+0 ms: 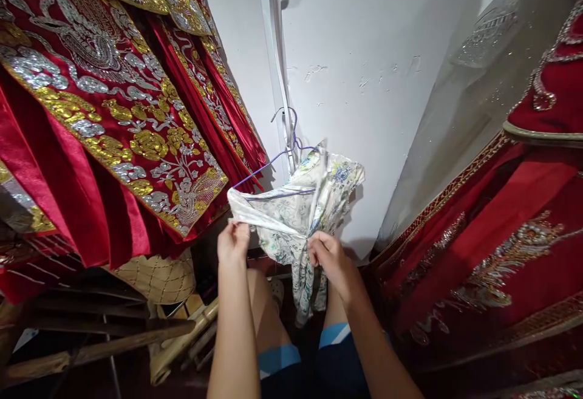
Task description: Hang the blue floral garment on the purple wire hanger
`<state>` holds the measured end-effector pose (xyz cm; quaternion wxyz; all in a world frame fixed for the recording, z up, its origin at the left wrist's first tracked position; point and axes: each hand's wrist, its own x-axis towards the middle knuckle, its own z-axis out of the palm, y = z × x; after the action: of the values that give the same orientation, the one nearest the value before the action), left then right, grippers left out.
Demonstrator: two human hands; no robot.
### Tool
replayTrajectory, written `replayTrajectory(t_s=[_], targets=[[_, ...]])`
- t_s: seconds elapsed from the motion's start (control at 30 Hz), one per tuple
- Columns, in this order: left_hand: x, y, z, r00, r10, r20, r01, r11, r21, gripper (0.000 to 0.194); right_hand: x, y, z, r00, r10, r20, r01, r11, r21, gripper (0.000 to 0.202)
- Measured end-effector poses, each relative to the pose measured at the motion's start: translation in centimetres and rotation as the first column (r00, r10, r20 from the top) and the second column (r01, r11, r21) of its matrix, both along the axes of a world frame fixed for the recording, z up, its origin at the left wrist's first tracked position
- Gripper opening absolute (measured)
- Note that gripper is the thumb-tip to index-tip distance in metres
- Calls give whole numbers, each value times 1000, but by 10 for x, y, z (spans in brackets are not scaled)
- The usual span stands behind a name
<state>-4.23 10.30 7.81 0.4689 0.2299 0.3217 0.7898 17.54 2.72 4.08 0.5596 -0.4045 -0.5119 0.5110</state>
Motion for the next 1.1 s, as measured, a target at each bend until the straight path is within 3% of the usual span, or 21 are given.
replayTrajectory(t_s=[0.13, 0.23, 0.33, 0.43, 0.57, 0.67, 0.73, 0.77, 0.83, 0.87, 0.9, 0.97, 1.03, 1.1], targets=[[39, -22, -46, 999, -32, 31, 35, 995, -90, 19, 19, -17, -26, 997, -72, -17, 71, 997, -38, 25], [63, -40, -61, 998, -50, 44, 54, 994, -100, 21, 37, -16, -45, 997, -4, 81, 9, 998, -67, 33], [84, -61, -50, 985, -169, -32, 169, 986, -10, 29, 47, -9, -45, 978, -2, 210, 15, 998, -60, 41], [102, -79, -22, 902, -265, -341, 301, 952, 56, 28, 44, -3, -27, 985, -30, 168, 25, 999, 36, 46], [110, -84, 8, 683, -185, -707, 357, 929, 102, 22, 28, 1, 0, 948, 301, 103, -309, 949, 70, 38], [101, -77, 11, 618, -102, -779, 353, 922, 159, 26, 20, 7, 15, 939, 310, 148, -310, 951, -24, 25], [89, -72, 5, 581, -217, -784, 439, 895, 78, 40, 24, 14, 28, 956, 222, 193, -213, 975, -68, 15], [83, -72, 0, 525, -323, -787, 520, 854, -3, 42, 28, 18, 37, 955, 183, 232, -177, 983, -50, 13], [67, -72, -10, 311, -508, -803, 652, 729, -209, 38, 38, 32, 56, 942, 116, 316, -154, 983, 98, 14], [59, -73, -15, 201, -538, -819, 654, 696, -296, 38, 44, 41, 65, 939, 68, 338, -147, 966, 214, 13], [50, -73, -18, 105, -527, -843, 615, 701, -361, 38, 49, 52, 73, 941, 7, 337, -125, 936, 330, 9], [29, -72, -20, -56, -445, -894, 439, 793, -423, 39, 55, 77, 83, 947, -145, 287, -12, 876, 483, 19], [8, -66, -14, -219, -388, -895, 223, 874, -433, 42, 55, 103, 82, 929, -249, 274, 92, 872, 480, 31], [-11, -56, -3, -387, -380, -840, 38, 904, -426, 42, 50, 124, 72, 892, -237, 386, 82, 922, 378, 30]])
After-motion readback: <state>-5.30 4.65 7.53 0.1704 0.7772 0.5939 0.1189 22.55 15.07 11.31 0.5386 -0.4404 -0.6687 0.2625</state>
